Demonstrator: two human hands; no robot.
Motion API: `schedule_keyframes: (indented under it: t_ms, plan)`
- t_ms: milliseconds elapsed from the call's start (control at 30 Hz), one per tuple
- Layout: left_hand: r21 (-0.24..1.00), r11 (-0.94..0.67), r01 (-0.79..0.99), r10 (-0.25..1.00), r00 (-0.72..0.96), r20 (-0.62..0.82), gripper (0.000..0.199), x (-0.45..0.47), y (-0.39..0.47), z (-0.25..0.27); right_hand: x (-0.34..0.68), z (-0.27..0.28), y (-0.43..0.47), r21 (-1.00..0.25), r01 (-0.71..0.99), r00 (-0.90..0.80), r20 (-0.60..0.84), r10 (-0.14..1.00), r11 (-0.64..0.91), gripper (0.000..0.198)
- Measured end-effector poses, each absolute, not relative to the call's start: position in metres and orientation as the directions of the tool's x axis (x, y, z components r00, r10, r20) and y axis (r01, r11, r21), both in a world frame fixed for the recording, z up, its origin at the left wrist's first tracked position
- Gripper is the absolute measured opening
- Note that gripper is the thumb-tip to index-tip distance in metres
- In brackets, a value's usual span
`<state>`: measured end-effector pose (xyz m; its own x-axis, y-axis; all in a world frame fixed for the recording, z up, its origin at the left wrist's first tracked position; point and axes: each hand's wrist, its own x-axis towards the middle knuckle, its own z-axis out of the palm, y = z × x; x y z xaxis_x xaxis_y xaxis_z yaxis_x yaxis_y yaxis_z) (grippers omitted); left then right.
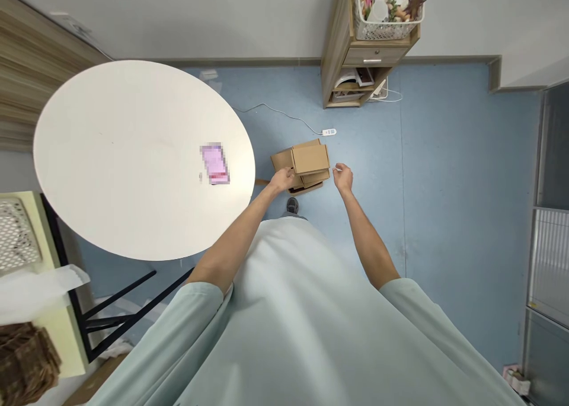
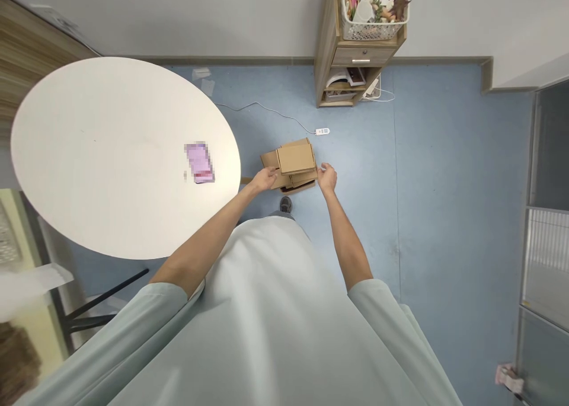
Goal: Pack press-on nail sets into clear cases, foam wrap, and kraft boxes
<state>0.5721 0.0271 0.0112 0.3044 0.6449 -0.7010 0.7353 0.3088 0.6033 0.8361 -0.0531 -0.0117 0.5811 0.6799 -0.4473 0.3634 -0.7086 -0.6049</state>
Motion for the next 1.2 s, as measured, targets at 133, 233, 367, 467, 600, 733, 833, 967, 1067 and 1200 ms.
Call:
schedule_keyframes:
  t_ms: [133, 233, 367, 467, 600, 733, 833, 967, 1067, 1200]
  plan:
    - [0.597, 0.300, 0.744, 0.664, 0.287, -0.691, 0.061, 0.558, 0.021, 0.012, 0.836, -0.007, -0.060, -0.638, 0.351, 0.567, -0.437, 0.698, -0.685, 0.037]
    - [0.603, 0.292, 0.743, 0.671, 0.290, -0.682, 0.060, 0.543, 0.014, 0.015, 0.832, 0.000, -0.065, -0.669, 0.350, 0.550, -0.420, 0.722, -0.656, 0.036]
    - [0.646, 0.300, 0.702, 0.686, 0.312, -0.658, 0.056, 0.522, -0.001, 0.020, 0.819, 0.011, -0.073, -0.715, 0.341, 0.542, -0.381, 0.749, -0.610, 0.034]
    - [0.667, 0.331, 0.667, 0.701, 0.299, -0.647, 0.054, 0.505, -0.016, 0.025, 0.803, 0.019, -0.081, -0.743, 0.343, 0.512, -0.364, 0.778, -0.574, 0.033]
    - [0.709, 0.361, 0.605, 0.728, 0.292, -0.621, 0.050, 0.477, -0.038, 0.035, 0.772, 0.031, -0.089, -0.763, 0.372, 0.450, -0.350, 0.822, -0.529, 0.034]
    - [0.750, 0.369, 0.549, 0.764, 0.280, -0.581, 0.050, 0.443, -0.060, 0.048, 0.729, 0.043, -0.095, -0.769, 0.411, 0.387, -0.339, 0.857, -0.490, 0.034]
    - [0.791, 0.371, 0.487, 0.796, 0.272, -0.541, 0.050, 0.409, -0.079, 0.059, 0.689, 0.053, -0.100, -0.773, 0.439, 0.319, -0.342, 0.884, -0.458, 0.035]
    - [0.827, 0.389, 0.405, 0.834, 0.227, -0.504, 0.049, 0.350, -0.112, 0.074, 0.623, 0.065, -0.109, -0.773, 0.477, 0.226, -0.352, 0.908, -0.419, 0.036]
    - [0.827, 0.440, 0.349, 0.843, 0.157, -0.515, 0.047, 0.294, -0.143, 0.084, 0.563, 0.072, -0.117, -0.774, 0.505, 0.166, -0.347, 0.923, -0.382, 0.034]
    - [0.817, 0.505, 0.279, 0.845, 0.035, -0.534, 0.043, 0.214, -0.189, 0.092, 0.478, 0.080, -0.129, -0.773, 0.551, 0.068, -0.334, 0.940, -0.315, 0.036]
